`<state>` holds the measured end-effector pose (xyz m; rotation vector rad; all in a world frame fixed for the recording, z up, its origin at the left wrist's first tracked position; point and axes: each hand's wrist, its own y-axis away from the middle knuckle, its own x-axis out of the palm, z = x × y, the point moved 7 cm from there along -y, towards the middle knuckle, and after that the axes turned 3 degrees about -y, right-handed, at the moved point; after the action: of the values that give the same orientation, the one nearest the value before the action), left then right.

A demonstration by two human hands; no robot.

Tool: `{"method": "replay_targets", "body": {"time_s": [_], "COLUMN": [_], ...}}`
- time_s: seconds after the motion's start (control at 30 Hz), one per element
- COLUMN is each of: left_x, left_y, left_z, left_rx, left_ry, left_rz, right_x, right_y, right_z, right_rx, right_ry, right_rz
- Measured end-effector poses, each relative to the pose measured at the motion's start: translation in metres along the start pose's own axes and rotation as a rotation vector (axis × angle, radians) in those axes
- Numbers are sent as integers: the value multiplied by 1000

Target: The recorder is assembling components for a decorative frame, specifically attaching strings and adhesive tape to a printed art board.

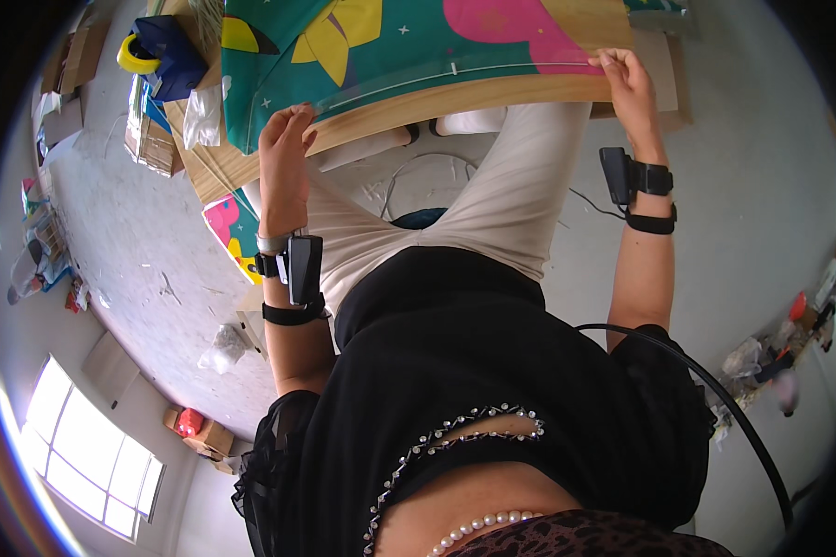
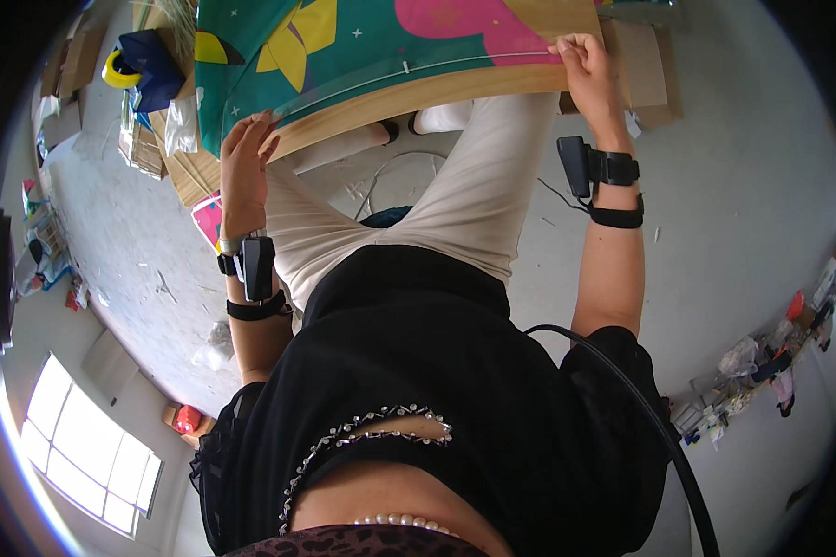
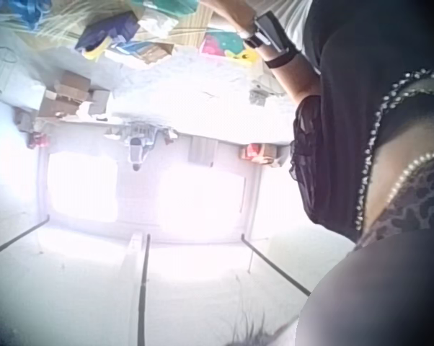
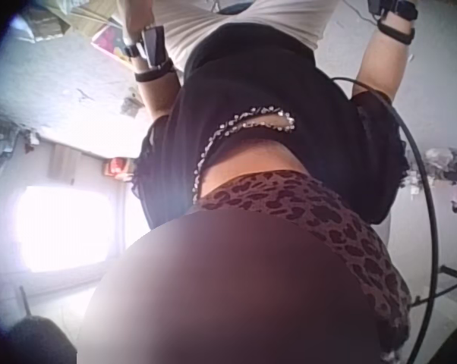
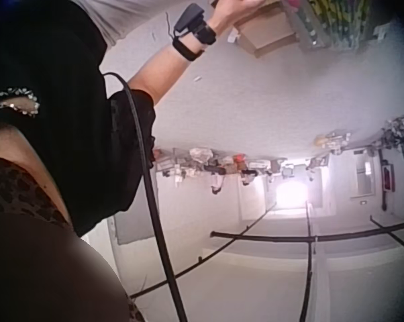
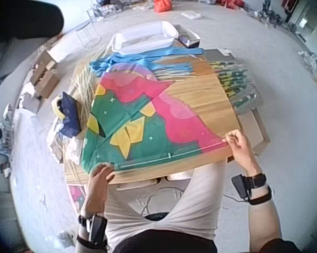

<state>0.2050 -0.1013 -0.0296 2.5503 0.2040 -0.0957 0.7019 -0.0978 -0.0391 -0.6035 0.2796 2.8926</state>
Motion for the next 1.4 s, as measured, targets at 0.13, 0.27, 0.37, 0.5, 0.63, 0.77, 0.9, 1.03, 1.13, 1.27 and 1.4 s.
{"method": "replay_targets", "body": {"time_s": [0.13,0.27,0.37,0.5,0.63,0.77,0.9,1.03,1.13,1.27,1.4], "left_x": [-6,-6,-5,-5,-5,-6,-9,-3,-4,-5,-4], "left_y": [-3,-3,-3,-3,-2,-2,-1,-2,-1,-1,-2], "left_z": [5,7,6,6,5,6,7,7,5,5,5], "left_rx": [-22,-25,-27,-20,-18,-22,-12,-15,-22,-20,-21], "left_ry": [-27,-27,-29,-23,-24,-20,-13,-1,-33,-26,-23], "left_rz": [-15,-17,-22,-23,-26,-29,-15,-9,-22,-12,-20], "right_x": [2,1,2,2,2,4,3,-2,1,3,2], "right_y": [-1,-1,-1,-1,-1,-2,-1,-4,-4,-3,-2], "right_z": [1,-2,-4,-5,-4,-7,-8,-15,-14,-11,-8], "right_rx": [8,12,4,-3,-3,-13,-37,-13,-3,10,-4], "right_ry": [8,15,-4,-3,6,25,67,56,26,46,48], "right_rz": [2,-1,-1,5,4,3,6,12,0,6,6]}}
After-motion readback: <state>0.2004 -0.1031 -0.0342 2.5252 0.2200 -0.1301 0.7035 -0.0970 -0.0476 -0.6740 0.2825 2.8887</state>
